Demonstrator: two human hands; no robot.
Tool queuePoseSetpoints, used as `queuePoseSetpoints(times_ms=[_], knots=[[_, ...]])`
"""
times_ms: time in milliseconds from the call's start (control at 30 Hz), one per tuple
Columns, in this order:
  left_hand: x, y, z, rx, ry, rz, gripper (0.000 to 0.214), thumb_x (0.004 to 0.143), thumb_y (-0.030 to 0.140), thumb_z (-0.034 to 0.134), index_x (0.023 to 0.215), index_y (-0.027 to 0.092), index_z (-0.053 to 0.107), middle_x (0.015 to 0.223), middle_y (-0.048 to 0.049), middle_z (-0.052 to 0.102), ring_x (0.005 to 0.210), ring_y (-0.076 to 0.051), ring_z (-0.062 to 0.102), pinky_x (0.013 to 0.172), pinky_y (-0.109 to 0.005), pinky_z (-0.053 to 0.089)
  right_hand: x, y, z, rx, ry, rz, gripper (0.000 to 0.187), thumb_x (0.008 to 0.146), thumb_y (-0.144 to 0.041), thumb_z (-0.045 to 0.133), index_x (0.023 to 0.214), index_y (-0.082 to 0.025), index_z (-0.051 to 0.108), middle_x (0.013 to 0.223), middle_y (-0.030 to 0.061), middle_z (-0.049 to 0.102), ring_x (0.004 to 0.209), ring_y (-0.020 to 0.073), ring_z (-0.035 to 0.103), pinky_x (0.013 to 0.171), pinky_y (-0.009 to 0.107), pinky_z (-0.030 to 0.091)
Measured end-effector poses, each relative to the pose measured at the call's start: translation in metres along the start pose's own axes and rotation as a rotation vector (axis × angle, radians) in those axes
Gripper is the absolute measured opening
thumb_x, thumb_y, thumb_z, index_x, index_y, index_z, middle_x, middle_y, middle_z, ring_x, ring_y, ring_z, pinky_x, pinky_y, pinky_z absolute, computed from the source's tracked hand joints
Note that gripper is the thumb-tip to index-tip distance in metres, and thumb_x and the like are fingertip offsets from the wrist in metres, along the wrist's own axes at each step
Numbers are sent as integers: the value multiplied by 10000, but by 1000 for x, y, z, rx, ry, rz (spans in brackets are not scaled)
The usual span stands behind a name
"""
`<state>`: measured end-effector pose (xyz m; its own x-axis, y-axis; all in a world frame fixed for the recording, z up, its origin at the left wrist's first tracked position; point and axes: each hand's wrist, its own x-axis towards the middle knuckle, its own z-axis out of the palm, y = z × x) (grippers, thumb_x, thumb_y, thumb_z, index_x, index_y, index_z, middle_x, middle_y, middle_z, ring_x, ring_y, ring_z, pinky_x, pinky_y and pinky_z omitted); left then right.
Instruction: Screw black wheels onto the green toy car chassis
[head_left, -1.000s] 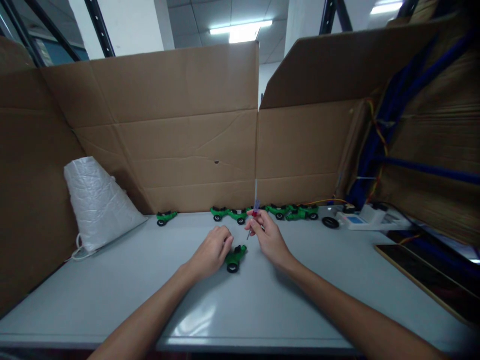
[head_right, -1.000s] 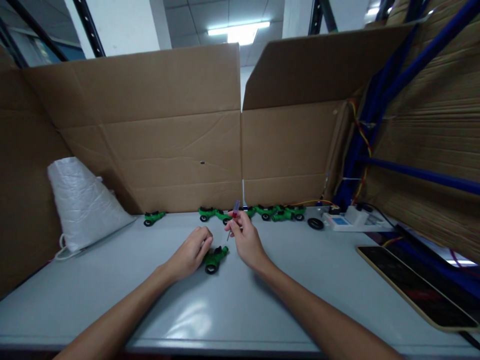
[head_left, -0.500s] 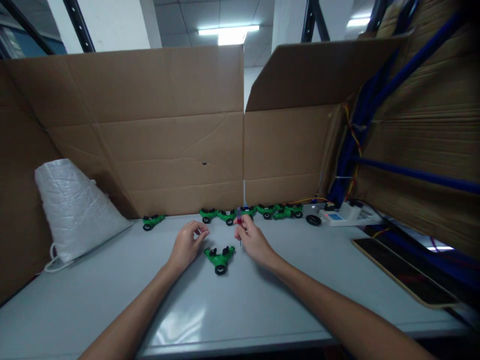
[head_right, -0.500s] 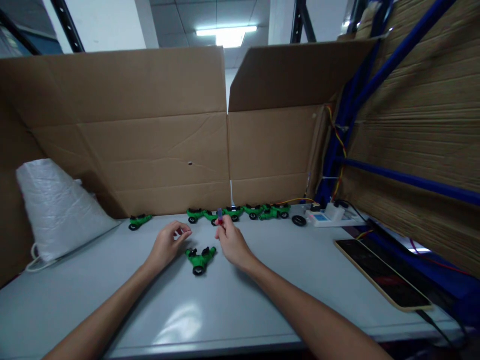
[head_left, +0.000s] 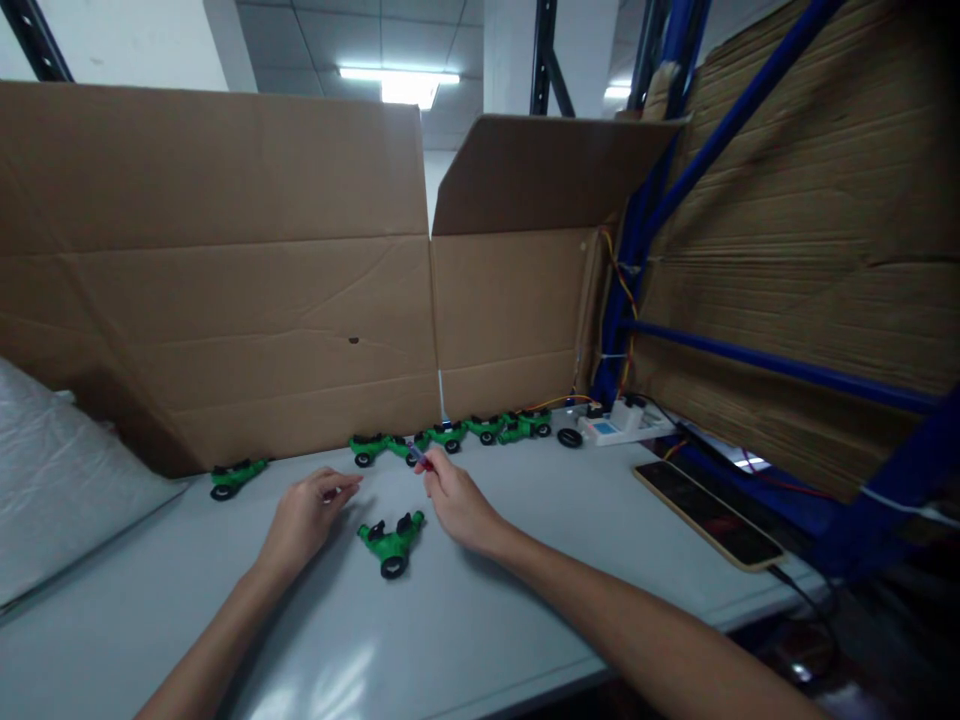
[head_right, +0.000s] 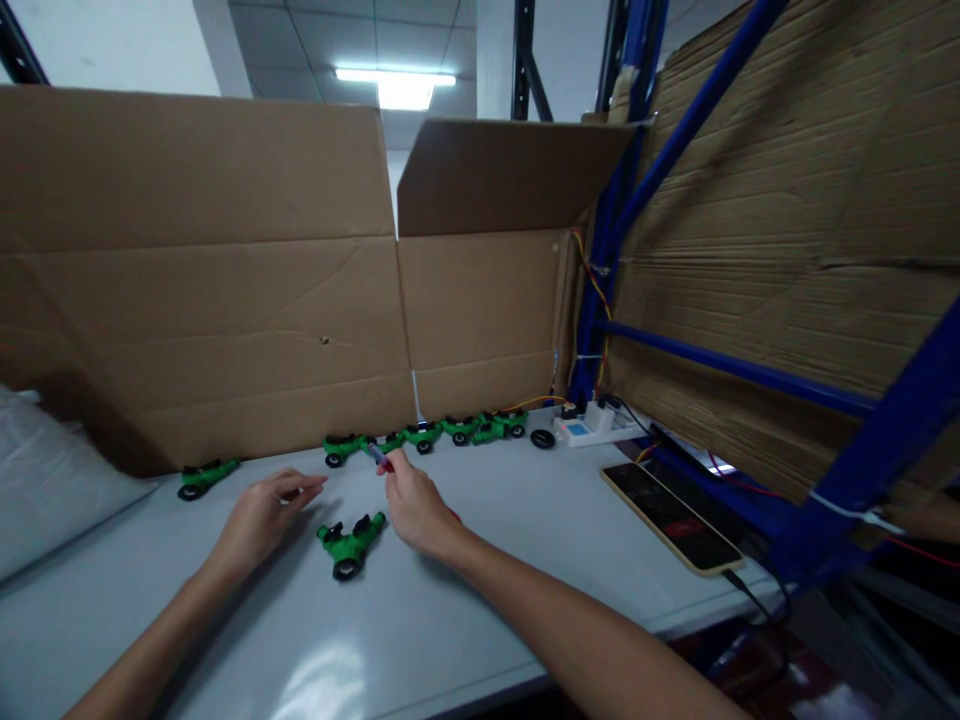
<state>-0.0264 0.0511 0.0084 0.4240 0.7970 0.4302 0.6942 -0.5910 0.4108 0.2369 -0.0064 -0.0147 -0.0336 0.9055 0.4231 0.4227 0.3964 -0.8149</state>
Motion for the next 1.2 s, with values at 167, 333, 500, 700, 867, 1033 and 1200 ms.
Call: queuePoseSetpoints(times_ms=[167,333,500,700,867,1033,1200], knots=[[1,-12,-1,164,-37,-11,427,1019,395,444,1136,216,813,1062,-104,735,903,-264,714,823,-330,504,-1,-2,-2,-132,-21,-48,254,976,-94,408,1076,-217,607,858,14,630,788,187,596,703,263,388],[-1,-14,1,256,-76,-19,400,990,320,438,1067,208,814,975,-112,718,833,-265,698,765,-325,495,-2,-9,-4,-233,-23,-76,152,996,-177,491,1016,-218,636,825,15,638,744,189,574,678,267,364],[-1,-9,-7,174,-3,-61,296,958,364,515,1008,212,765,982,-101,781,870,-283,718,782,-329,496,-7,-16,-8,-272,-70,-120,122,1010,-324,578,1005,-225,649,699,-27,568,644,172,493,621,260,329],[-4,8,0,15,68,-35,304,983,459,568,909,210,727,917,-70,777,804,-240,686,756,-311,476,-11,-12,-5,-319,-91,-185,170,1042,-285,500,949,-213,623,821,20,636,711,174,536,660,276,334],[-9,32,16,-234,67,29,319,999,472,592,962,197,749,965,-73,771,852,-219,672,804,-317,507,-2,-9,-9,-119,-20,-51,143,1010,-325,562,969,-199,614,775,-12,614,671,155,526,640,260,344],[-14,45,28,-448,39,25,258,970,423,658,1026,192,758,1011,-83,770,930,-221,691,878,-338,533,2,-6,-6,149,-143,-39,247,967,-412,635,912,-171,656,743,-23,577,678,146,497,645,258,375],[-18,56,31,-584,42,1,236,916,388,734,1031,182,723,958,-64,739,846,-187,665,813,-304,536,-4,-2,5,287,-245,-46,273,967,-431,635,896,-170,670,802,6,630,745,164,538,697,277,419]])
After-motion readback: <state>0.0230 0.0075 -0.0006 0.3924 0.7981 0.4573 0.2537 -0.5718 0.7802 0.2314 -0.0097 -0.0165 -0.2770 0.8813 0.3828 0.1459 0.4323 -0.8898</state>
